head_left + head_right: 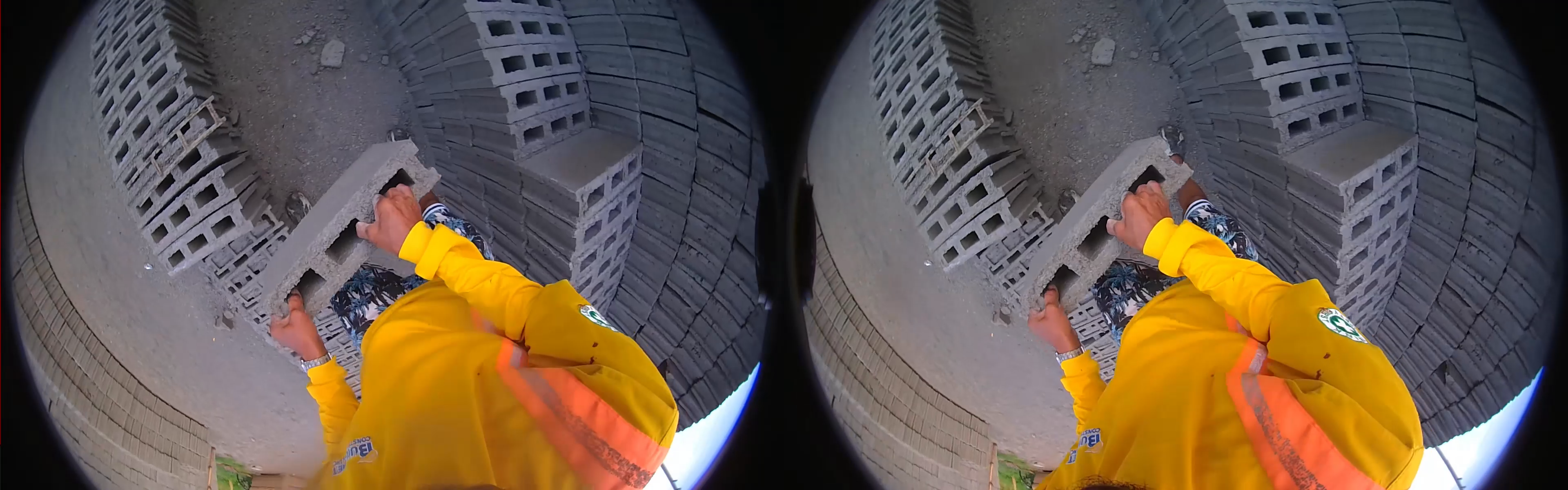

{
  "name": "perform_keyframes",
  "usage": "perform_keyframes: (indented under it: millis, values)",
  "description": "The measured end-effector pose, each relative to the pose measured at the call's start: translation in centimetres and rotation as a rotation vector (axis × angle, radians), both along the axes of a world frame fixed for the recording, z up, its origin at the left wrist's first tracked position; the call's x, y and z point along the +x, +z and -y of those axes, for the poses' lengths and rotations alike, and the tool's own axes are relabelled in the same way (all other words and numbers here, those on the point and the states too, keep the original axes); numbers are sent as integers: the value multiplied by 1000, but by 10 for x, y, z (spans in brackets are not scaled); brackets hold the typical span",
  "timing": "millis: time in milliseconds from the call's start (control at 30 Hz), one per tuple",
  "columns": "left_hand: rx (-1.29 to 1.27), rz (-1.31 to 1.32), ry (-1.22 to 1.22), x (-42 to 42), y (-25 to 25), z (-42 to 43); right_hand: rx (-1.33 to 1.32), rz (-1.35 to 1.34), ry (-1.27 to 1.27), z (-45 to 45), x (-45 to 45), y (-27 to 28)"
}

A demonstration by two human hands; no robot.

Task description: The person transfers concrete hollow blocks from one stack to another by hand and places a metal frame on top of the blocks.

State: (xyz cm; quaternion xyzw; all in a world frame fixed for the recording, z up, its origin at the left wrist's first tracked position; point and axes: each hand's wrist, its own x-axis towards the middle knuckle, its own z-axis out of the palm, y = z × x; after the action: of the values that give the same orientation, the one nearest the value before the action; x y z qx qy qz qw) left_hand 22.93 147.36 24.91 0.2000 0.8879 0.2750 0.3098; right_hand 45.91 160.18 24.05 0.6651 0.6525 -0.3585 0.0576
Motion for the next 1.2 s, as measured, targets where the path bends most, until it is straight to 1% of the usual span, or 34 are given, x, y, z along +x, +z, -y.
perform_keyframes:
  millis: [33,133,167,233,267,333,433,467,567,633,667,700,767,900,967,1100,1200]
  values:
    - [53,83,28,28,12,-13,60,9,-22,-6,28,21]
    - [-39,137,-67,96,29,-41,207,75,-115,-22,121,76]
    - [91,204,-124,134,54,-66,257,88,-142,-27,152,91]
    - [215,353,-205,192,73,-100,336,126,-189,-38,213,111]
    - [274,426,-238,219,78,-110,424,169,-201,-40,245,116]
    - [155,386,-354,268,83,-128,450,233,-268,-50,301,135]
    - [-31,276,-591,337,89,-157,493,301,-350,-58,381,147]
    - [-100,231,-673,356,91,-165,443,307,-381,-61,403,150]
    - [-68,376,-684,420,99,-175,425,320,-441,-61,473,145]
    - [44,418,-662,456,93,-166,401,335,-472,-58,509,142]
    - [48,429,-666,468,89,-162,386,333,-479,-54,526,137]
    - [52,440,-670,480,86,-157,375,332,-484,-52,539,130]
    - [-37,440,-709,497,84,-149,338,335,-486,-49,563,121]
    - [-123,412,-773,515,90,-146,245,336,-448,-52,584,110]
    - [-111,374,-787,519,87,-145,165,304,-409,-53,590,105]
    - [-137,384,-802,518,83,-141,222,313,-409,-50,587,106]
    - [-220,446,-790,518,91,-148,233,323,-385,-52,596,99]
